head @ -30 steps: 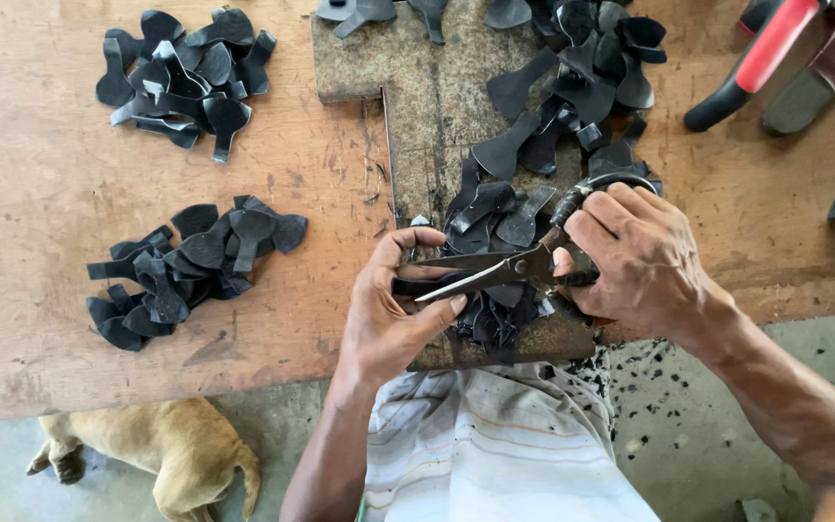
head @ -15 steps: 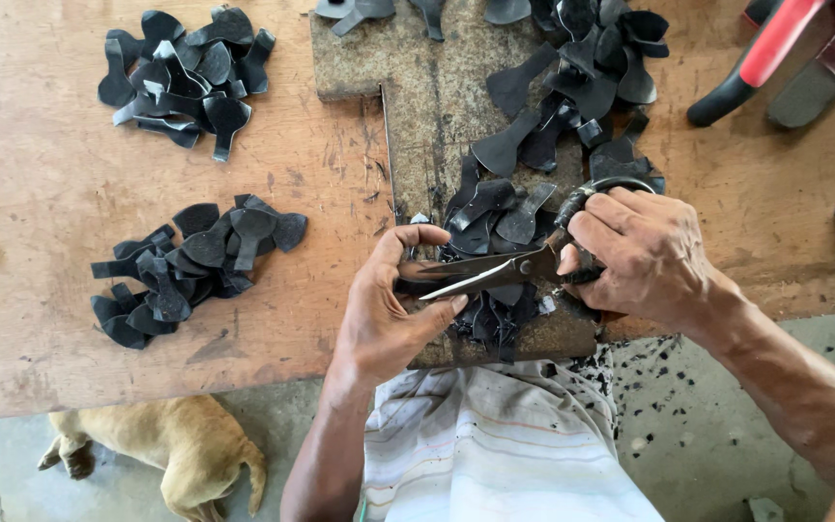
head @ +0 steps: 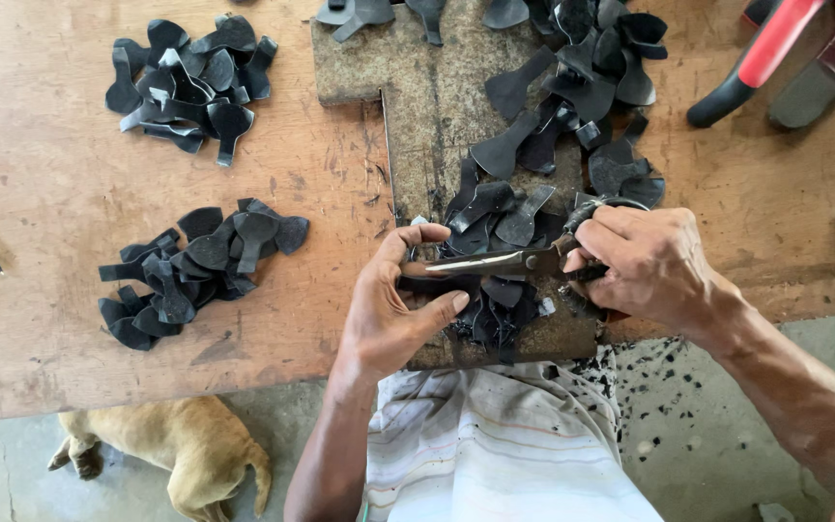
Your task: The person uses shears to trim small black rubber pieces on a wooden workbench. Trimmed pieces are placed in a separate pile while offcuts accumulate on the bench. A dog rests on the floor nearby.
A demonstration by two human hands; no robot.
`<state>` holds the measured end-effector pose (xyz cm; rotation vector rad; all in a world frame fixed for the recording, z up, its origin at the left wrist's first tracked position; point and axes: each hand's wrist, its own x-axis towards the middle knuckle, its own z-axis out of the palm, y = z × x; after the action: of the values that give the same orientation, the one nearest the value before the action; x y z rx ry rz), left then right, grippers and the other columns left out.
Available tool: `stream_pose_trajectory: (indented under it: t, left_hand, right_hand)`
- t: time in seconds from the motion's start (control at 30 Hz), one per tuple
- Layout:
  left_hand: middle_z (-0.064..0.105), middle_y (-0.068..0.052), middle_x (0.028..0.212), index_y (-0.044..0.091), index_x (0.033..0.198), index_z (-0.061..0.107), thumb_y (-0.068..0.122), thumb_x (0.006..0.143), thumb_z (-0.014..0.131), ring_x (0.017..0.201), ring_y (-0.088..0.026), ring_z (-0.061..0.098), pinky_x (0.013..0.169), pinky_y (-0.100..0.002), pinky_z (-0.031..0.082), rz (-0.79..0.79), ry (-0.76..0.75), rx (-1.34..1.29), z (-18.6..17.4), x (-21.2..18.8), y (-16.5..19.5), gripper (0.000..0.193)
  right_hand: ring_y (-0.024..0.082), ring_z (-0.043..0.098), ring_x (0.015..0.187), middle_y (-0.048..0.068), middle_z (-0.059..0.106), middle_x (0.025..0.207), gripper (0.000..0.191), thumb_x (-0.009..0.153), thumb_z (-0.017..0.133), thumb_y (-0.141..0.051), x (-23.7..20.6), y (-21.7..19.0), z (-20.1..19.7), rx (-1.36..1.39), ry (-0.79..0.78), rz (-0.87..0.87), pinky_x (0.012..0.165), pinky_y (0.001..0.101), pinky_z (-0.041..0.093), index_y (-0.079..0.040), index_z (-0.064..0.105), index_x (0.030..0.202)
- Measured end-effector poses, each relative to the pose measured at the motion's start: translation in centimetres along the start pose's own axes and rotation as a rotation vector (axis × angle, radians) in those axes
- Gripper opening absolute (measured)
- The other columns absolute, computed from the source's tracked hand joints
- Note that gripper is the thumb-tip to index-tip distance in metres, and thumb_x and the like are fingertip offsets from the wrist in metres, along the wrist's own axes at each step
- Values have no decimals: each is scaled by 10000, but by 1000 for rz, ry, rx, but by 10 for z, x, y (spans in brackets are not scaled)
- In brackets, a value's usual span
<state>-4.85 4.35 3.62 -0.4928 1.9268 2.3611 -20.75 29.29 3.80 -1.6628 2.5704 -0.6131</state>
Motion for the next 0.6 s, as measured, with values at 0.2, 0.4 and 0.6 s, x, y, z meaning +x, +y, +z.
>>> stream_pose_trajectory:
  t: [0.2, 0.4, 0.6]
  left_hand:
    - [764, -113, 1130, 19, 1275, 646, -44, 871, 750, 991, -125, 761, 837, -275, 659, 151, -91, -63, -1, -1, -7, 422]
    - [764, -112, 997, 35, 1162, 709, -1, 941, 733, 854, -156, 727, 727, -295, 570, 367, -10, 420, 9, -7, -6, 225]
    - [759, -86, 944, 33, 1151, 676, 23, 930, 733, 858, -137, 697, 759, -291, 576, 220, 45, 251, -6, -6, -2, 228]
  right_hand:
    - [123, 497, 578, 35, 553, 716, 283, 933, 757, -124, -14, -6, 2, 156, 96, 265, 485, 288, 425, -53, 542, 765]
    - [173, 442, 583, 65, 461, 645, 411, 839, 837, -179, -15, -34, -1, 253, 205, 443, 547, 343, 353, -6, 488, 709]
    - [133, 467, 586, 33, 509, 674, 338, 781, 824, -172, -15, -33, 3, 223, 195, 413, 543, 305, 376, -35, 520, 727]
